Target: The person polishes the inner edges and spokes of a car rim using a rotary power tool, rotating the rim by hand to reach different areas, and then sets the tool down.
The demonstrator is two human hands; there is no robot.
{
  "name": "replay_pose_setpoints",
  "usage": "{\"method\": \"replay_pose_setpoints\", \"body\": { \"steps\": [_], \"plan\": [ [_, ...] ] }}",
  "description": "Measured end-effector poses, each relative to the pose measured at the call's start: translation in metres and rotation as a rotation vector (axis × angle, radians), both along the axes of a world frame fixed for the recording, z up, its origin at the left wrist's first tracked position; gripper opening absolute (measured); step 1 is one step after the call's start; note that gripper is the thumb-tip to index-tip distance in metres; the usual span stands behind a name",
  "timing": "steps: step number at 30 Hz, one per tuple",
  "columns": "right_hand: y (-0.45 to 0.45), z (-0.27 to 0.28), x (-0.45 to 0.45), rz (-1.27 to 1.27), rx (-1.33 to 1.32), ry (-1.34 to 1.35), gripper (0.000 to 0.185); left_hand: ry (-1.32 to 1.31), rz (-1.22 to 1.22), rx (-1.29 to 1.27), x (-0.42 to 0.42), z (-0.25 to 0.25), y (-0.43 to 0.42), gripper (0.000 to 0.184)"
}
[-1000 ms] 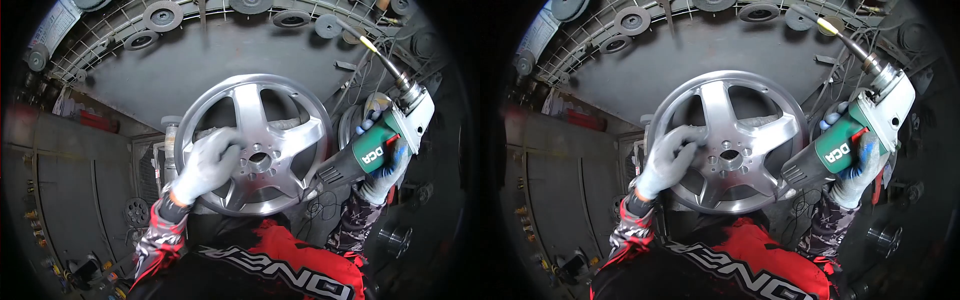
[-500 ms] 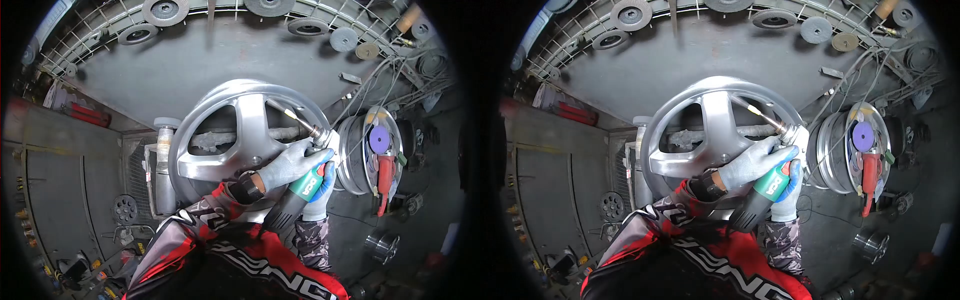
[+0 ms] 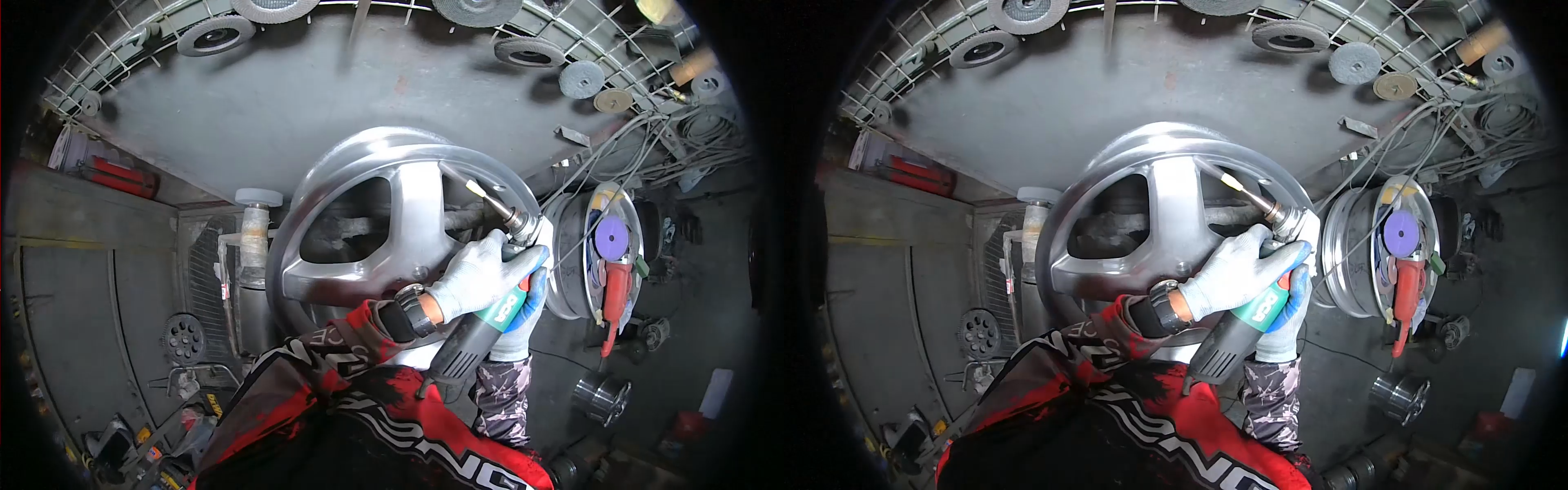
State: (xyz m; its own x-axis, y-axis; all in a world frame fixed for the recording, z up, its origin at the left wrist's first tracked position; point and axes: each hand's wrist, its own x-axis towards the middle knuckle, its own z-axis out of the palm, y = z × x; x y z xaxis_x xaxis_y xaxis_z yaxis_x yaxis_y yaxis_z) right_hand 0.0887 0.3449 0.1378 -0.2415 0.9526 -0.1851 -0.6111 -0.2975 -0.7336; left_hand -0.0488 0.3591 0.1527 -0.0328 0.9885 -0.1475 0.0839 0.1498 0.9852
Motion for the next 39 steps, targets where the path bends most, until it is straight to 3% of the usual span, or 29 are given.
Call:
{"method": "replay_pose_setpoints", "body": {
  "steps": [5, 7, 11, 13, 17, 19, 20, 22, 23, 25, 26, 28, 29, 30, 32, 34, 36, 39],
  "plan": [
    [0.002, 0.012, -0.004, 0.012, 0.052, -0.057, 0.051, -0.067, 0.040, 0.036, -0.004, 0.003, -0.006, 0.058],
    [0.005, 0.013, 0.001, 0.109, 0.137, -0.201, 0.056, 0.109, 0.074, 0.328, -0.005, 0.000, -0.010, 0.057],
    [0.011, 0.006, 0.012, 0.173, 0.118, -0.238, 0.055, -0.072, 0.144, 0.263, -0.007, 0.004, -0.012, 0.049],
    [0.012, 0.003, 0.013, 0.183, 0.110, -0.231, 0.053, 0.342, 0.191, 0.602, -0.010, -0.004, -0.015, 0.040],
    [0.010, 0.021, -0.004, 0.165, 0.106, -0.274, 0.049, 0.043, 0.222, 0.471, -0.014, -0.005, -0.017, 0.034],
    [0.011, 0.020, -0.003, 0.176, 0.119, -0.323, 0.049, 0.471, 0.195, 0.650, -0.017, -0.007, -0.019, 0.035],
    [0.011, 0.019, -0.002, 0.189, 0.134, -0.377, 0.049, 0.470, 0.190, 0.651, -0.017, -0.006, -0.019, 0.035],
    [0.010, 0.019, 0.001, 0.176, 0.132, -0.317, 0.049, 0.059, 0.205, 0.443, -0.014, 0.001, -0.018, 0.036],
    [0.010, 0.019, 0.001, 0.168, 0.131, -0.257, 0.049, 0.056, 0.205, 0.446, -0.012, 0.005, -0.015, 0.036],
    [0.006, 0.025, 0.000, 0.159, 0.136, -0.179, 0.049, -0.206, 0.181, 0.196, -0.005, 0.009, -0.011, 0.038],
    [0.005, 0.027, -0.002, 0.153, 0.139, -0.094, 0.048, -0.211, 0.185, 0.199, -0.004, 0.009, -0.011, 0.038],
    [0.005, 0.023, 0.001, 0.106, 0.196, -0.226, 0.047, -0.231, 0.156, 0.210, -0.004, 0.007, -0.010, 0.035],
    [0.004, 0.023, 0.001, 0.101, 0.213, -0.356, 0.047, 0.242, 0.060, 0.495, -0.011, -0.001, -0.013, 0.032],
    [0.005, 0.023, 0.001, 0.093, 0.229, -0.484, 0.046, 0.246, 0.065, 0.494, -0.013, -0.005, -0.016, 0.032],
    [0.004, 0.027, -0.008, 0.104, 0.092, -0.274, 0.046, 0.300, 0.139, 0.605, -0.014, -0.009, -0.020, 0.031],
    [0.007, 0.019, -0.008, 0.122, 0.129, -0.345, 0.047, 0.307, 0.163, 0.642, -0.017, -0.010, -0.021, 0.030],
    [0.007, 0.018, -0.009, 0.108, 0.104, -0.313, 0.048, 0.124, 0.162, 0.503, -0.018, -0.006, -0.023, 0.030],
    [0.007, 0.023, -0.007, 0.117, 0.106, -0.274, 0.048, 0.176, 0.154, 0.553, -0.014, -0.007, -0.019, 0.030]
  ]
}}
